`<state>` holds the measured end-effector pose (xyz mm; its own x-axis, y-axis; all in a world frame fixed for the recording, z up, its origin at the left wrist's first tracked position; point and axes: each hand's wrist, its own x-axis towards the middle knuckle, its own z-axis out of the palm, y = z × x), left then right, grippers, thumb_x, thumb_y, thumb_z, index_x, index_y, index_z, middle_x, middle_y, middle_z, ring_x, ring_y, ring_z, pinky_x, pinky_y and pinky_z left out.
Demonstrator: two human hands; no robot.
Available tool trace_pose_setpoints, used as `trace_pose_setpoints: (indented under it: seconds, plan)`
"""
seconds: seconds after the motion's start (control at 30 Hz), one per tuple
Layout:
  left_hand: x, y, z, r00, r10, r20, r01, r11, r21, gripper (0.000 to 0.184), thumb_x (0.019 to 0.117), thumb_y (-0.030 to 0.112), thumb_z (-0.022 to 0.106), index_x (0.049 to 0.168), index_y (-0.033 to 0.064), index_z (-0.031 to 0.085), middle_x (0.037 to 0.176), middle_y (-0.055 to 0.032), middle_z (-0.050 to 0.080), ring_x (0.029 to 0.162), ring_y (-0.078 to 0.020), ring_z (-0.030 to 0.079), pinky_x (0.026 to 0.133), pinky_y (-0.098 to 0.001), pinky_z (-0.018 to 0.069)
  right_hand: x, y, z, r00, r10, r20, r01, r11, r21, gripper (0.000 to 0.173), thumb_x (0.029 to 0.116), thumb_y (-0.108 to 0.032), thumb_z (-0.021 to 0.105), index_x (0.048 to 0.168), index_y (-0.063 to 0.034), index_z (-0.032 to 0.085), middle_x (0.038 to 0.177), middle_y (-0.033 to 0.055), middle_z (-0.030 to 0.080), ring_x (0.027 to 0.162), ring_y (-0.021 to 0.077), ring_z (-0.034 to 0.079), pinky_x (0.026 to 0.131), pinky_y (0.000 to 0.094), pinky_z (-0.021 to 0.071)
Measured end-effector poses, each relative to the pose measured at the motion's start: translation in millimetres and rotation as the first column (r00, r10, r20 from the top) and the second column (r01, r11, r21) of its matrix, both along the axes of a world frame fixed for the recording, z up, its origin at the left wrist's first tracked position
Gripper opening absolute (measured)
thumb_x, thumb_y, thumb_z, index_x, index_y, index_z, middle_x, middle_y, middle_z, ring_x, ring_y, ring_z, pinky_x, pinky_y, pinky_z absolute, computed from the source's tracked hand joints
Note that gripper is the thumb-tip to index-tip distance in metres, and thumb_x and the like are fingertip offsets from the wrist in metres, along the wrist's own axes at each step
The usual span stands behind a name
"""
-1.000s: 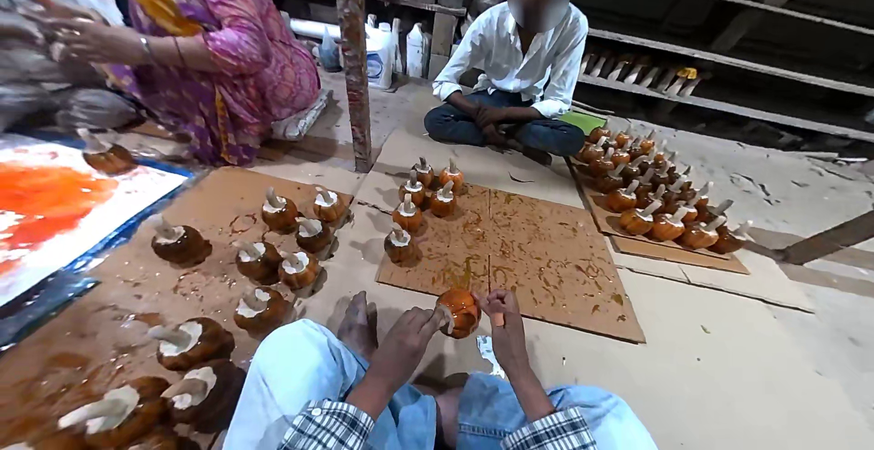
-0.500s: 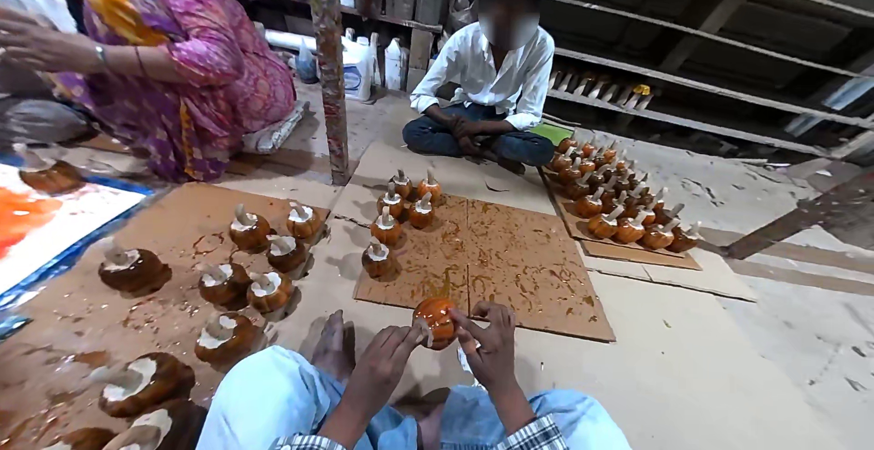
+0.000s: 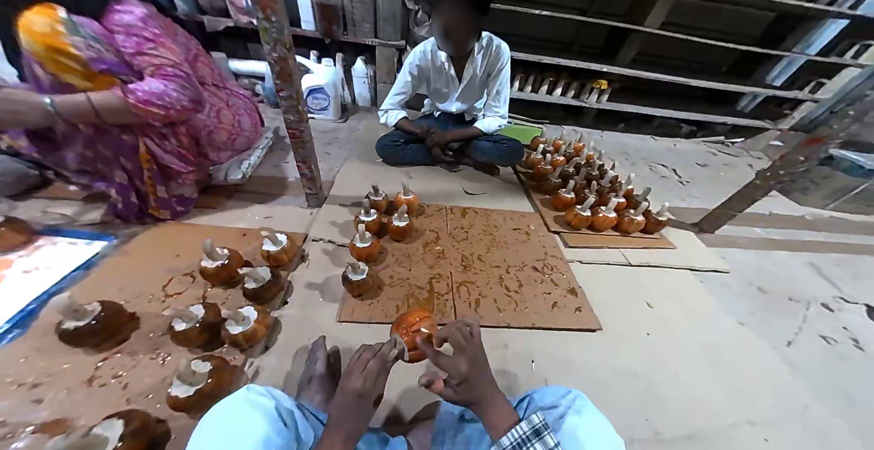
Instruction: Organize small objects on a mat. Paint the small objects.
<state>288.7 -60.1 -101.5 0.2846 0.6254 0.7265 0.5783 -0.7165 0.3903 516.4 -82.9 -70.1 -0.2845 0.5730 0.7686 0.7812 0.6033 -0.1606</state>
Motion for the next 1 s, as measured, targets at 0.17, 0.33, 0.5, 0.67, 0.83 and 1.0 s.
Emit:
trace_pose_setpoints:
  seconds: [0.17,0.33,0.5,0.67,0.83,1.0]
  plan:
    - [-2,6,1,0.933,-0.095,0.347,0.194,0.946,-0.261,0.028,0.091,0.025,0.073,0.109,0.0035,0.078,0.104,-0.0063,0.078,0.095,-0.0053,0.073,0.089,-0.0212,0.0581,-10,-6,4,0.76,0.206,-0.616,-0.273,0.962,-0.015,0.071,0.0992,-0.075,0.021,0.115,-0.0323,0.075,0.103,-0.0042,0.06,0.105,0.0066,0.056,0.099,0.0288,0.0456]
    - [-3,-1,10,0.839,-0.12,0.53,0.387,0.817,-0.427,0.029,0.0877,0.018,0.077,0.114,0.0051,0.076,0.102,0.0028,0.075,0.075,0.0068,0.059,0.068,-0.0116,0.0502,19,7,6,0.453,-0.184,-0.872,-0.232,0.92,-0.315,0.094,0.0952,-0.079,0.019,0.109,-0.0029,0.072,0.103,0.005,0.067,0.102,0.0116,0.062,0.095,0.034,0.0528]
    - [-5,-2,11,0.838,-0.111,0.535,0.417,0.763,-0.495,0.029,0.088,0.016,0.076,0.114,0.0032,0.075,0.098,0.0053,0.074,0.068,0.0091,0.054,0.063,-0.0102,0.0469,5,7,4,0.459,-0.201,-0.865,-0.441,0.794,-0.419,0.087,0.0966,-0.076,0.024,0.104,-0.0015,0.068,0.102,0.004,0.065,0.1,0.0112,0.062,0.092,0.0332,0.0535]
    - [-6,-4,14,0.831,-0.099,0.548,0.459,0.679,-0.573,0.028,0.0902,0.008,0.07,0.116,-0.0009,0.072,0.092,0.0038,0.075,0.069,0.0037,0.062,0.067,-0.0152,0.0539,3,10,1,0.387,-0.021,-0.922,-0.51,0.828,-0.233,0.07,0.0923,-0.076,0.046,0.099,-0.0078,0.058,0.092,-0.0002,0.058,0.091,0.0112,0.064,0.092,0.0344,0.0584]
    - [-8,-2,15,0.776,-0.094,0.624,0.552,0.582,-0.598,0.026,0.1064,0.021,0.054,0.114,0.0031,0.07,0.087,0.0011,0.072,0.073,-0.0062,0.066,0.072,-0.0228,0.057,13,8,4,0.737,0.181,-0.651,-0.358,0.922,-0.149,0.061,0.1027,-0.064,0.038,0.097,-0.0196,0.079,0.099,0.0042,0.057,0.104,0.0109,0.053,0.098,0.0302,0.0436]
    - [-4,-7,20,0.733,0.048,0.679,0.586,0.464,-0.665,0.025,0.1068,0.023,0.049,0.108,0.0065,0.069,0.079,0.003,0.068,0.066,-0.0038,0.062,0.065,-0.0203,0.0541,13,5,3,0.805,0.211,-0.554,-0.33,0.936,-0.124,0.063,0.1031,-0.065,0.033,0.116,-0.0231,0.078,0.1,0.0071,0.058,0.102,0.013,0.053,0.095,0.0293,0.0442]
